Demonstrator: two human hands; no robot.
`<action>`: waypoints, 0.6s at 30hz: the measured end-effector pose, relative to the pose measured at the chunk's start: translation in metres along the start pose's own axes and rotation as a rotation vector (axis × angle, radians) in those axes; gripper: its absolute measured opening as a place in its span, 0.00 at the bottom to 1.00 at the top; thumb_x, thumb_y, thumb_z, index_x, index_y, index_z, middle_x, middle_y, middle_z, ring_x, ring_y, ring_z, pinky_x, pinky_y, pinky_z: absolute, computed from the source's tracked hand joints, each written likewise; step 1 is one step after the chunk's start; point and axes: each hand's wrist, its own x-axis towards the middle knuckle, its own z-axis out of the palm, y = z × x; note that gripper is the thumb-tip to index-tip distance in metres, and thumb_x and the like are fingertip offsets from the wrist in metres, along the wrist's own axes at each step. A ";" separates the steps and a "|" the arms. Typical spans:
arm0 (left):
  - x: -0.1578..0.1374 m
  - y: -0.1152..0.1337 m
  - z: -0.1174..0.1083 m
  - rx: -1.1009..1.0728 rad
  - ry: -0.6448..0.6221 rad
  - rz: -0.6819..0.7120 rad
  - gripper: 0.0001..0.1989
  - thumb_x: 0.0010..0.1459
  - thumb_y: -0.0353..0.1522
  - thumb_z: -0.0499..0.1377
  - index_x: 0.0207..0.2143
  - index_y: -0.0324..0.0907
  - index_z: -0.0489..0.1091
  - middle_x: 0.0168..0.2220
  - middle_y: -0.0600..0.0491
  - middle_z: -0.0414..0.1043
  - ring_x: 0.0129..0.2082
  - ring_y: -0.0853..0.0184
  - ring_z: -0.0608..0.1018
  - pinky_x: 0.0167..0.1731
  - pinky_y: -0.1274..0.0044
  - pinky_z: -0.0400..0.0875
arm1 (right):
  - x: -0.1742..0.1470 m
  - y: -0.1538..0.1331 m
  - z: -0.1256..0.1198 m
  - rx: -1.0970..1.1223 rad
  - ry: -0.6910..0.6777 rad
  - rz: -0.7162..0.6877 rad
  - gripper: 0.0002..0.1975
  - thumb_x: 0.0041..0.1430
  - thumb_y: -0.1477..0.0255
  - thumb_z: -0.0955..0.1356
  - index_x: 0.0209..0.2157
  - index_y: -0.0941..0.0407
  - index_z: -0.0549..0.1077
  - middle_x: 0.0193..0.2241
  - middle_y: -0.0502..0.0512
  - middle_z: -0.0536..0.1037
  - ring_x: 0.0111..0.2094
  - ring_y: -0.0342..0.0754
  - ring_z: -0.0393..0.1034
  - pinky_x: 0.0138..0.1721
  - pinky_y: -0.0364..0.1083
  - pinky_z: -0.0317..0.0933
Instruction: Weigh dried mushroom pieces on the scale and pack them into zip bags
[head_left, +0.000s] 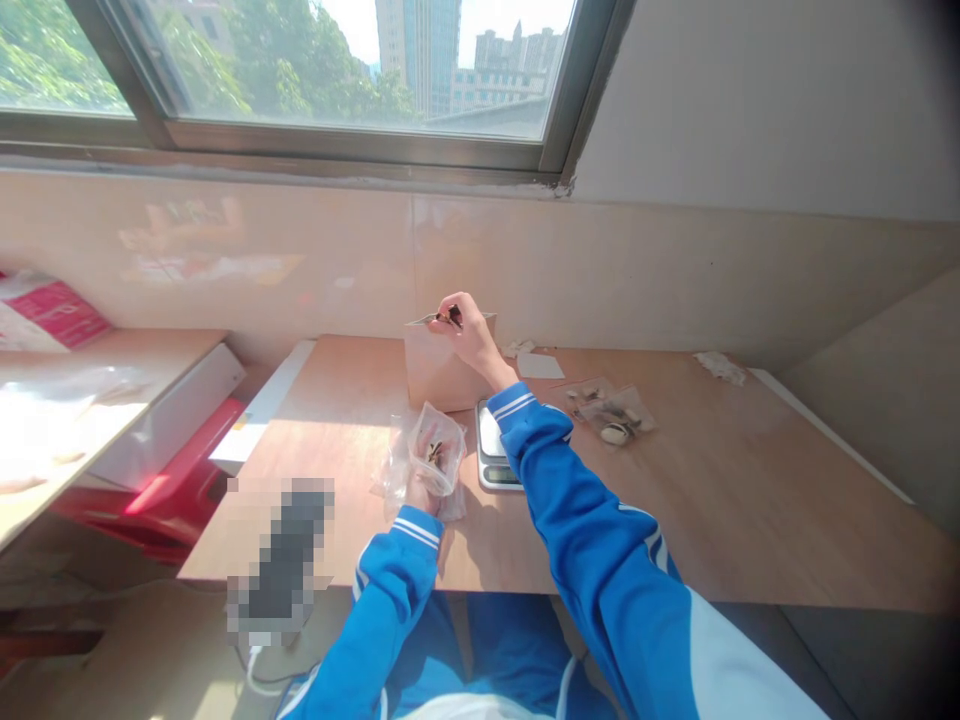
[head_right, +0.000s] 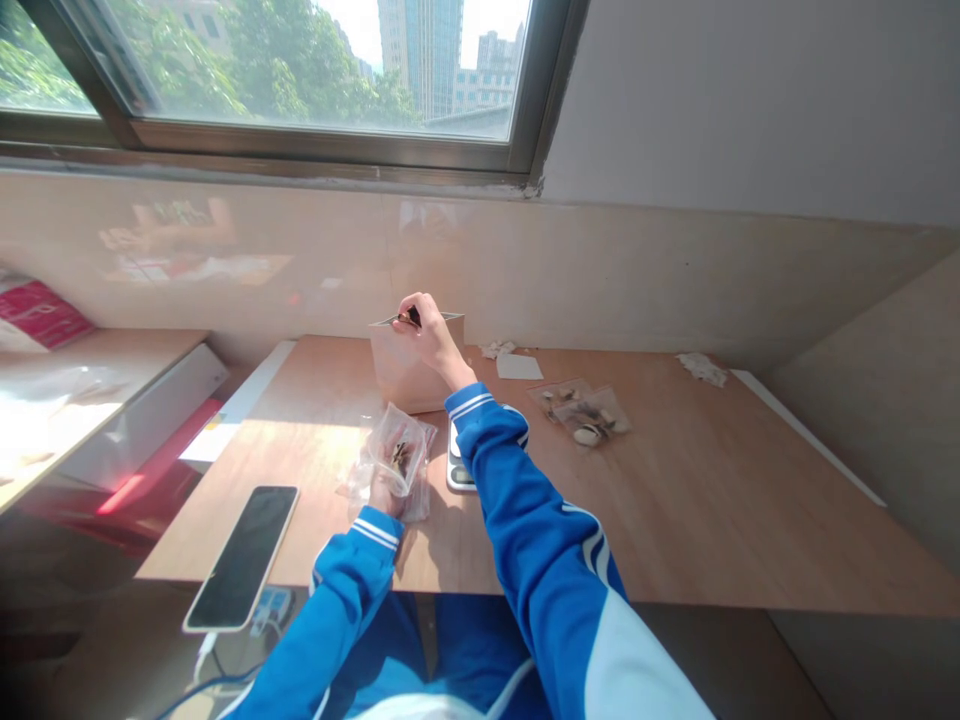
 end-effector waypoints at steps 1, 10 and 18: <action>0.000 0.000 0.000 -0.016 0.019 0.001 0.33 0.45 0.46 0.66 0.53 0.44 0.69 0.48 0.44 0.72 0.49 0.56 0.75 0.49 0.68 0.71 | 0.001 -0.002 -0.003 0.013 -0.023 0.001 0.08 0.56 0.70 0.66 0.35 0.54 0.62 0.33 0.49 0.65 0.33 0.43 0.61 0.38 0.44 0.60; 0.001 -0.005 -0.003 -0.017 0.059 0.034 0.37 0.40 0.40 0.71 0.55 0.43 0.67 0.44 0.45 0.75 0.42 0.59 0.77 0.40 0.72 0.73 | 0.018 -0.020 -0.020 0.008 -0.292 0.036 0.09 0.55 0.67 0.68 0.36 0.54 0.64 0.29 0.47 0.66 0.31 0.43 0.61 0.35 0.43 0.61; 0.000 -0.004 -0.001 0.026 0.040 0.043 0.36 0.41 0.45 0.69 0.53 0.42 0.67 0.45 0.43 0.74 0.42 0.56 0.78 0.38 0.70 0.73 | 0.014 -0.024 -0.018 -0.051 -0.269 0.050 0.11 0.57 0.64 0.68 0.36 0.54 0.62 0.31 0.48 0.70 0.28 0.42 0.62 0.32 0.43 0.61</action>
